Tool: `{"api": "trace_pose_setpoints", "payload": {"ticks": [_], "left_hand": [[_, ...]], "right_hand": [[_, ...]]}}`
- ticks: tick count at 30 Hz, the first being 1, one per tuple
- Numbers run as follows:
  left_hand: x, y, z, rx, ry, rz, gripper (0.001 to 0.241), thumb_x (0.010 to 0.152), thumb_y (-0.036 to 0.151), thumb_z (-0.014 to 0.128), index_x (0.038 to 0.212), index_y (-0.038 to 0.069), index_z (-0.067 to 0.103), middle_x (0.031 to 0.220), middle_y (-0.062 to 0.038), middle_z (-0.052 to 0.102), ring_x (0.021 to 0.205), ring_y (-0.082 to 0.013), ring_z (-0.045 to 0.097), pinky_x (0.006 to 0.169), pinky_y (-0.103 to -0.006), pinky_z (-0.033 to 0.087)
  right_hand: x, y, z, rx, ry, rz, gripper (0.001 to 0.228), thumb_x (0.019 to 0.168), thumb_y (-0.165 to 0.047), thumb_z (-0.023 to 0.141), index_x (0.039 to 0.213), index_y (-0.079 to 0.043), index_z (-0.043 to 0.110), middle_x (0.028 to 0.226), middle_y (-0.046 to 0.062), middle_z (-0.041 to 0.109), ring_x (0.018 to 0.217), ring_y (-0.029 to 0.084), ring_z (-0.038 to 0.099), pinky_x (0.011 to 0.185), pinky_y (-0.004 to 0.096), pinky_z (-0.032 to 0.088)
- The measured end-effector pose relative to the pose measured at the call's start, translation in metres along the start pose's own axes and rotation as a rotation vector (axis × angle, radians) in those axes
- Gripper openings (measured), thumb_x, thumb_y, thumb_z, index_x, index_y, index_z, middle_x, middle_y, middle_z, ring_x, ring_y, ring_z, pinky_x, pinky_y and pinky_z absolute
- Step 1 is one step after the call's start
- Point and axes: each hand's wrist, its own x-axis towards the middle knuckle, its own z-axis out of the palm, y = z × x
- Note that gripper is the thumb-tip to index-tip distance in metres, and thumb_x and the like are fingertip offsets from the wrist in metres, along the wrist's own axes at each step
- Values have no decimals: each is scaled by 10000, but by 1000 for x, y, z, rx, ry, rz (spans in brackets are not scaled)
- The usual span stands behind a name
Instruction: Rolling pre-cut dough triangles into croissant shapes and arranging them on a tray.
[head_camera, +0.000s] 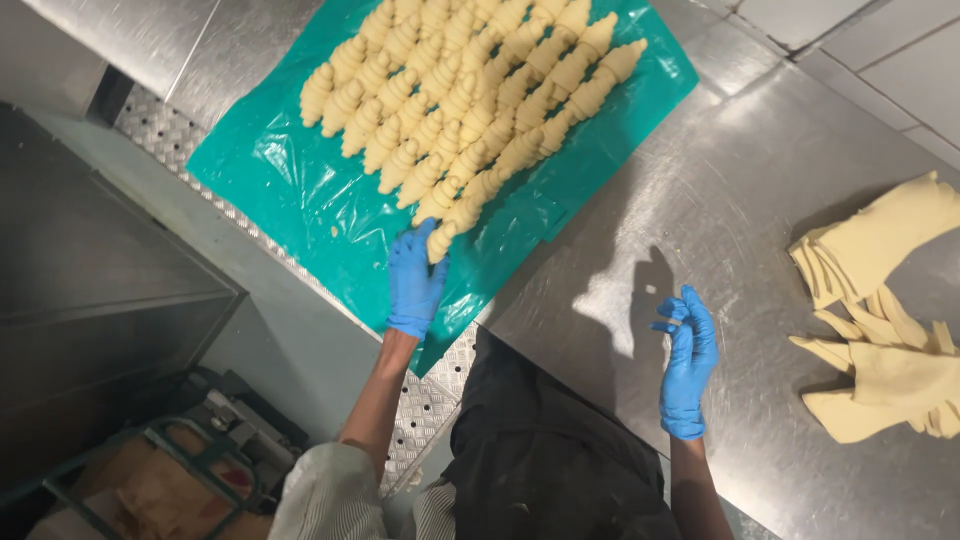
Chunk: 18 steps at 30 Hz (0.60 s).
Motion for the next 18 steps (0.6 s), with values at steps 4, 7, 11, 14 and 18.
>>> {"api": "trace_pose_setpoints", "payload": {"ticks": [4, 7, 11, 14, 18], "left_hand": [[-5, -14, 10, 6, 28, 33, 685, 820, 49, 780, 1441, 52, 491, 1211, -205, 574, 1109, -406, 517, 961, -510, 432], [-7, -21, 18, -13, 20, -4, 693, 811, 45, 782, 1448, 73, 510, 1181, -179, 585, 1090, -381, 536, 966, -512, 432], [-7, -17, 19, -9, 49, 8, 681, 802, 37, 783, 1431, 69, 521, 1203, -177, 605, 1131, -385, 556, 1020, -522, 419], [-5, -23, 22, -40, 74, 9, 610, 831, 40, 774, 1397, 32, 548, 1245, -203, 610, 1165, -405, 564, 1045, -518, 422], [-4, -10, 22, -202, 80, -84, 484, 942, 58, 746, 1384, -11, 563, 1264, -220, 615, 1172, -365, 598, 1061, -471, 457]], "right_hand": [[-7, 6, -7, 24, 39, 14, 597, 1101, -414, 551, 1545, -21, 485, 1307, 78, 604, 1188, 194, 609, 953, 378, 556], [-9, 12, -9, 34, 43, 36, 606, 1099, -418, 555, 1548, -18, 490, 1280, 76, 623, 1171, 187, 614, 962, 366, 554], [-14, 14, -12, 18, 59, 35, 538, 1097, -336, 548, 1526, -15, 502, 1269, 68, 625, 1156, 171, 620, 948, 352, 564], [-22, 30, -25, -88, 120, 56, 461, 1090, -215, 543, 1504, -14, 526, 1277, 61, 632, 1130, 152, 620, 958, 326, 547], [-45, 42, -62, -295, 161, 41, 457, 1023, -49, 580, 1478, -20, 554, 1199, 60, 643, 1100, 142, 604, 984, 289, 488]]}}
